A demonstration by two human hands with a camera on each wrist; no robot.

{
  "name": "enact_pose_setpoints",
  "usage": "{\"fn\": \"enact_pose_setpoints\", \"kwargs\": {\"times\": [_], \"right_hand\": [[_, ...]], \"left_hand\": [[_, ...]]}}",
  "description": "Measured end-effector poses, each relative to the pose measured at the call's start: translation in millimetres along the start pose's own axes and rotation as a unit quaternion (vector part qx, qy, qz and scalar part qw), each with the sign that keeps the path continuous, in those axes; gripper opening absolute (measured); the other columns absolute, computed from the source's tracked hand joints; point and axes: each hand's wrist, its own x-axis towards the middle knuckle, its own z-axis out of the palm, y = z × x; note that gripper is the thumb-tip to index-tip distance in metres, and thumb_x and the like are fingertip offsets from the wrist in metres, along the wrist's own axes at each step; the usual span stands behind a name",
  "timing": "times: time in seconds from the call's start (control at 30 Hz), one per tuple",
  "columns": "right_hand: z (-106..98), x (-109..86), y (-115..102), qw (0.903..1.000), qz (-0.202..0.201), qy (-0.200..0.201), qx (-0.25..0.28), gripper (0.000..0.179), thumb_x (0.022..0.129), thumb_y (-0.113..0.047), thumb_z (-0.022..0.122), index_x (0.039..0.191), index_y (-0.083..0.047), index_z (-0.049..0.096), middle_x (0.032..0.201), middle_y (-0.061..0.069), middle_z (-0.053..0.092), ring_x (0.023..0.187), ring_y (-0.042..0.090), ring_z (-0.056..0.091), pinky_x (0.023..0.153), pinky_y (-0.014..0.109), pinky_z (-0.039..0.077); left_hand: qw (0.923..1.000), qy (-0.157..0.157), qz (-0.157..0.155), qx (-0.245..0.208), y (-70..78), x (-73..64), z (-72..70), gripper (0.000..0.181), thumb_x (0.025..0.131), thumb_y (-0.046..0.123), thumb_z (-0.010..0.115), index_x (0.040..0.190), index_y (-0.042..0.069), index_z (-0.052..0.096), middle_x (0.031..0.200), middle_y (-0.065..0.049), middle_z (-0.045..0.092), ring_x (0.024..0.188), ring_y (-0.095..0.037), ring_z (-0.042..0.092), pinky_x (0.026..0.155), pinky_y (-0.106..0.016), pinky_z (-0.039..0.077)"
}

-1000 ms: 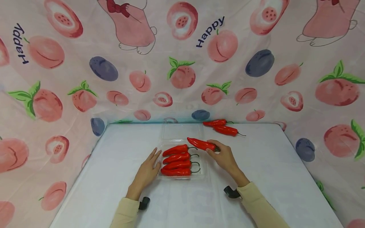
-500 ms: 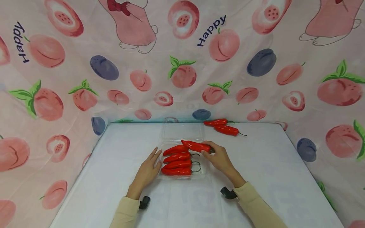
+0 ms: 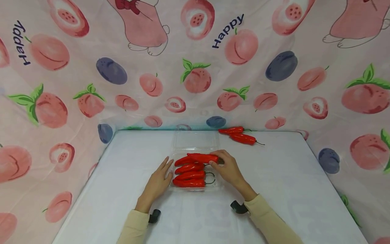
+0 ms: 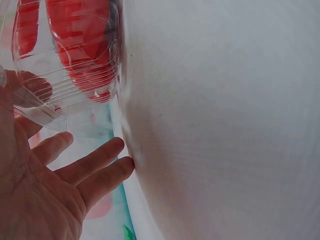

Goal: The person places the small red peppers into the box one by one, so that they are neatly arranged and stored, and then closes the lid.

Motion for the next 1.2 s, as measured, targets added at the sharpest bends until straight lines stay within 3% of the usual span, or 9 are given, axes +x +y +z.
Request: {"fn": "enact_pose_setpoints", "kwargs": {"times": [0.5, 0.93, 1.03, 1.2], "right_hand": [[21.6, -4.5, -6.8, 0.9989, -0.027, -0.034, 0.016, 0.035, 0.089, -0.018, 0.072, 0.122, -0.007, 0.066, 0.118, 0.005, 0.065, 0.1, 0.018, 0.065, 0.087, 0.029, 0.059], [28.2, -0.8, -7.9, 0.999, -0.006, -0.042, -0.012, 0.037, 0.088, -0.024, 0.073, 0.122, -0.012, 0.067, 0.116, 0.002, 0.07, 0.092, 0.014, 0.068, 0.085, 0.03, 0.06], [28.8, -0.6, -8.2, 0.9988, 0.0, -0.045, -0.018, 0.038, 0.087, -0.027, 0.075, 0.122, -0.015, 0.068, 0.112, 0.0, 0.072, 0.088, 0.011, 0.067, 0.082, 0.026, 0.06], [30.2, 0.2, -8.7, 0.9986, 0.017, -0.048, -0.015, 0.039, 0.084, -0.027, 0.077, 0.12, -0.015, 0.07, 0.103, 0.0, 0.074, 0.076, 0.01, 0.065, 0.065, 0.019, 0.058]], "left_hand": [[1.0, 0.002, 0.008, -0.004, 0.8, -0.7, -0.9, 0.054, 0.098, 0.027, 0.052, 0.151, 0.023, 0.042, 0.162, 0.001, 0.03, 0.138, -0.033, 0.047, 0.11, -0.055, 0.041], [1.0, -0.005, 0.0, 0.0, 2.0, -0.5, -1.6, 0.054, 0.098, 0.028, 0.052, 0.151, 0.023, 0.041, 0.162, 0.002, 0.029, 0.139, -0.033, 0.047, 0.11, -0.054, 0.041], [1.0, -0.006, -0.003, 0.001, 2.1, -0.8, -1.7, 0.054, 0.098, 0.029, 0.052, 0.151, 0.024, 0.041, 0.162, 0.003, 0.029, 0.139, -0.032, 0.047, 0.111, -0.054, 0.041], [1.0, -0.002, -0.001, 0.001, 2.4, -1.8, -1.5, 0.053, 0.098, 0.028, 0.052, 0.15, 0.023, 0.042, 0.162, 0.002, 0.03, 0.138, -0.033, 0.048, 0.11, -0.054, 0.041]]}}
